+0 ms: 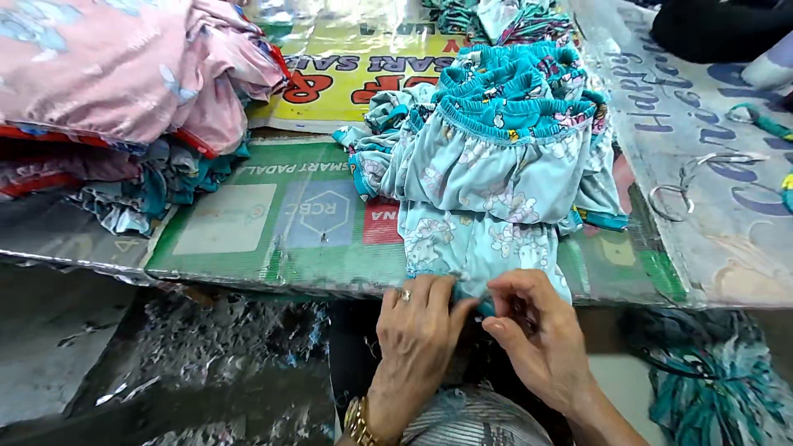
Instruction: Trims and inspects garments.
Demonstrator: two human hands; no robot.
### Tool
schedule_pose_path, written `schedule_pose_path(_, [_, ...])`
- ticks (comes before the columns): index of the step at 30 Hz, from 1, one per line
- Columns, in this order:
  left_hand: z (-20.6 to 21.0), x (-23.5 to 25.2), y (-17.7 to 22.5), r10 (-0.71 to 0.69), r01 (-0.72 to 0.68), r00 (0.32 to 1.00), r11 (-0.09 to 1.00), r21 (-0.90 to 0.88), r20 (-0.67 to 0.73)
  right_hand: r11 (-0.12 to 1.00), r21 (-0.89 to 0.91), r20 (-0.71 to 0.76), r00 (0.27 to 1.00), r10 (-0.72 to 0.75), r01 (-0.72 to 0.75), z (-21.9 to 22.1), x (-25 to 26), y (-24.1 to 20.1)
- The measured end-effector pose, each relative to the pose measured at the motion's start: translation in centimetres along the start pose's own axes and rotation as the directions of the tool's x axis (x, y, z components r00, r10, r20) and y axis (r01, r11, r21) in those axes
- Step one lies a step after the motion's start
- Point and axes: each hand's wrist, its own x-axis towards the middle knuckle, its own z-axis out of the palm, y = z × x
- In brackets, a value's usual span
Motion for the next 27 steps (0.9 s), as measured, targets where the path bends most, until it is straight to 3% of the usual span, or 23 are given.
schedule_pose_path(2, [0.8,0.6,-0.3,0.003,-0.007,0.999,0.998,0.062,0.054,0.997,-0.057,0.042,0.998,0.055,-0.052,0.4,0.1,1.2])
schedule_pose_path(9, [-0.6,-2.1,-1.3,0.049,-0.047,0.998,0.997,-0.058,0.031,0.975,-0.219,0.073,0.996,0.059,-0.041,0.8,-0.6,1.5])
schedule_pose_path(18, [-2.2,-4.6,-0.9,-0.037,0.055,0.996,0.968,-0.244,0.079,0.971,-0.184,0.281,0.955,-0.095,0.151,-0.6,-1.1,2.6])
schedule_pose_path(24, [-1.9,-4.9,-0.2,-0.110,0.098,0.994,0.930,-0.355,-0.014,0.908,-0.296,0.251,0.941,-0.226,0.297,0.1,-1.7,2.5])
schedule_pose_path(27, [-1.7,-5.0,0.1,-0.185,0.164,0.983,0.868,-0.470,0.001,0.896,-0.349,0.178,0.958,-0.225,0.276,0.6,-2.1,2.3])
